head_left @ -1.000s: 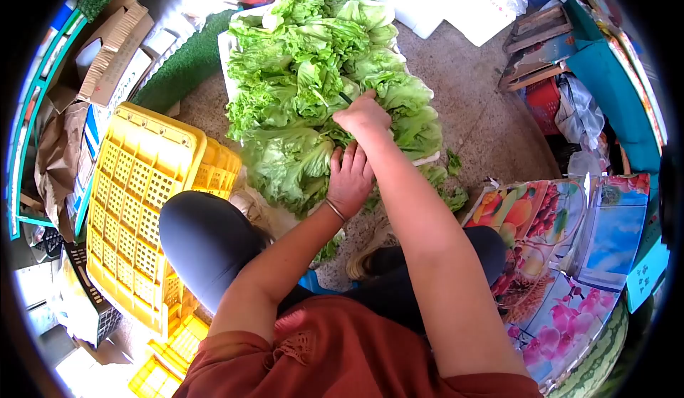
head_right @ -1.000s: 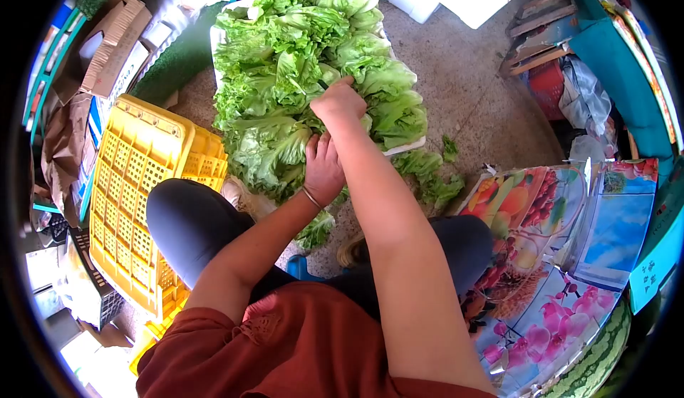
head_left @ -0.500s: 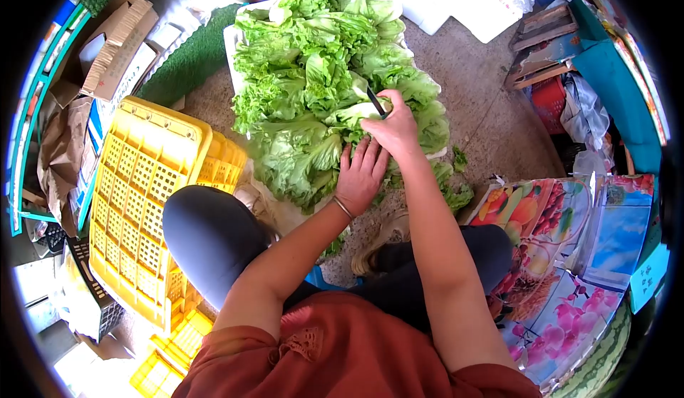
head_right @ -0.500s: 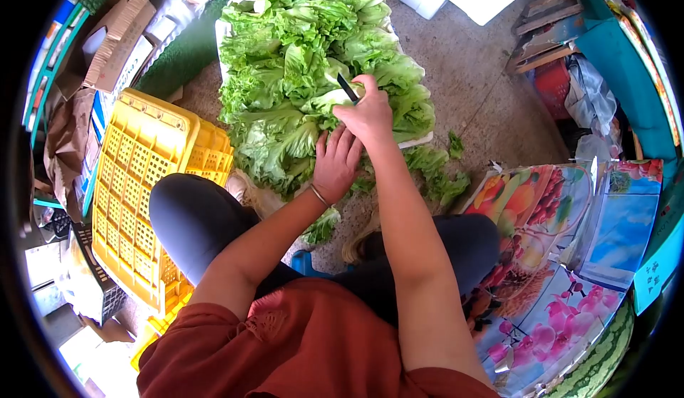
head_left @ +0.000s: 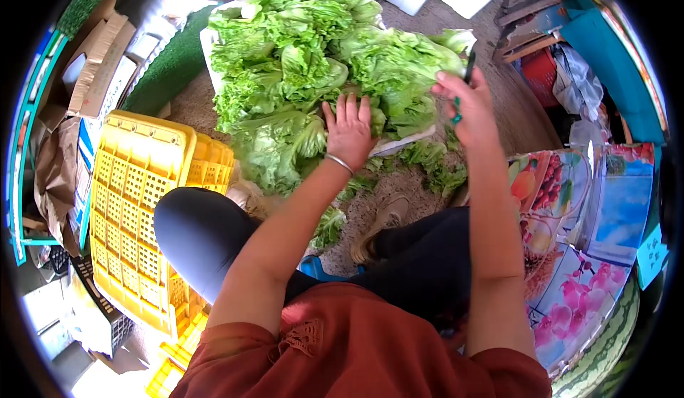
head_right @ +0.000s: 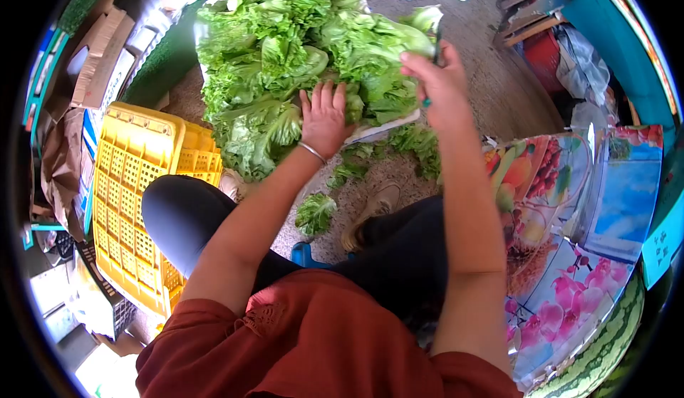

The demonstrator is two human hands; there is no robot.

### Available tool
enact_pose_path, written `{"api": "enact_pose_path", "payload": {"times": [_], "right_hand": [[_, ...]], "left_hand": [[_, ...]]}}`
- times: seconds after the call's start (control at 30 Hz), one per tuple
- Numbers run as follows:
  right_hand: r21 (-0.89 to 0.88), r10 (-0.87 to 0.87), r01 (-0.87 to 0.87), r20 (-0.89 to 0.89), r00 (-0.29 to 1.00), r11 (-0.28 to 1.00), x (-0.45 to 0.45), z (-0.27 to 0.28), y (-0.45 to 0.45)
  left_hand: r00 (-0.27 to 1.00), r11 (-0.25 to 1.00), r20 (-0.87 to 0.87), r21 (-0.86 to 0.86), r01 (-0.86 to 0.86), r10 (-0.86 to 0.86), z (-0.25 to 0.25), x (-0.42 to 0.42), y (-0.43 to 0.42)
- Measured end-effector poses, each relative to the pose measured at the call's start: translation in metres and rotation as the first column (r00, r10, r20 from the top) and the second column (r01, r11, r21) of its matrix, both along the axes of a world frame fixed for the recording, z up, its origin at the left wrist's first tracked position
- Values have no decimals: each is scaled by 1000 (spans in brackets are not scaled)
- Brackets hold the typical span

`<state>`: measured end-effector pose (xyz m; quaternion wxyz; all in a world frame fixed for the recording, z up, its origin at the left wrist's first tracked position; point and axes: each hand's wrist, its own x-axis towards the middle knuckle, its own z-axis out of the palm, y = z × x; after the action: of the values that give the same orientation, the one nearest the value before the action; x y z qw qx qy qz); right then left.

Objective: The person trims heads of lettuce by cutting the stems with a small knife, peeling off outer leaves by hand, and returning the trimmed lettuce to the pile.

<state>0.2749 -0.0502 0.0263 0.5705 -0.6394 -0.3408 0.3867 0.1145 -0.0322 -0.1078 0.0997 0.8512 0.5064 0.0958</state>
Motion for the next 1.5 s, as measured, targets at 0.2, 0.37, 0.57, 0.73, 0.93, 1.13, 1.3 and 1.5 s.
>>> {"api": "enact_pose_path", "payload": {"times": [0.2,0.37,0.57,0.73,0.93,1.13,1.3,1.5], "right_hand": [[-68,-54,51,-42,998,996,52,1,-47],[-98,2,-1,13,1000,995,55,-8,-60],[-257,197,-193,-8,980,947,9,-3,-66],[-278,107,-133,-107,988,951,24,-14,-63],[-315,-1,109,322,947,943,67,-16,-69],[-255,85,-31,206,975,967,34,-9,-66],[139,171,-189,136,976,972,5,-10,-68],[150,145,-178,206,968,973,2,-13,-65]], "left_hand": [[997,972,-60,-230,35,-50,38,-7,17],[968,914,1,-329,237,-251,87,-21,30],[682,818,702,-259,513,-205,89,10,-11],[344,680,886,-461,571,311,77,21,-8],[280,391,647,-692,607,709,85,15,1],[209,451,745,-575,682,634,75,18,4],[194,558,819,-521,646,541,77,18,5],[215,637,877,-464,615,430,78,14,8]]}}
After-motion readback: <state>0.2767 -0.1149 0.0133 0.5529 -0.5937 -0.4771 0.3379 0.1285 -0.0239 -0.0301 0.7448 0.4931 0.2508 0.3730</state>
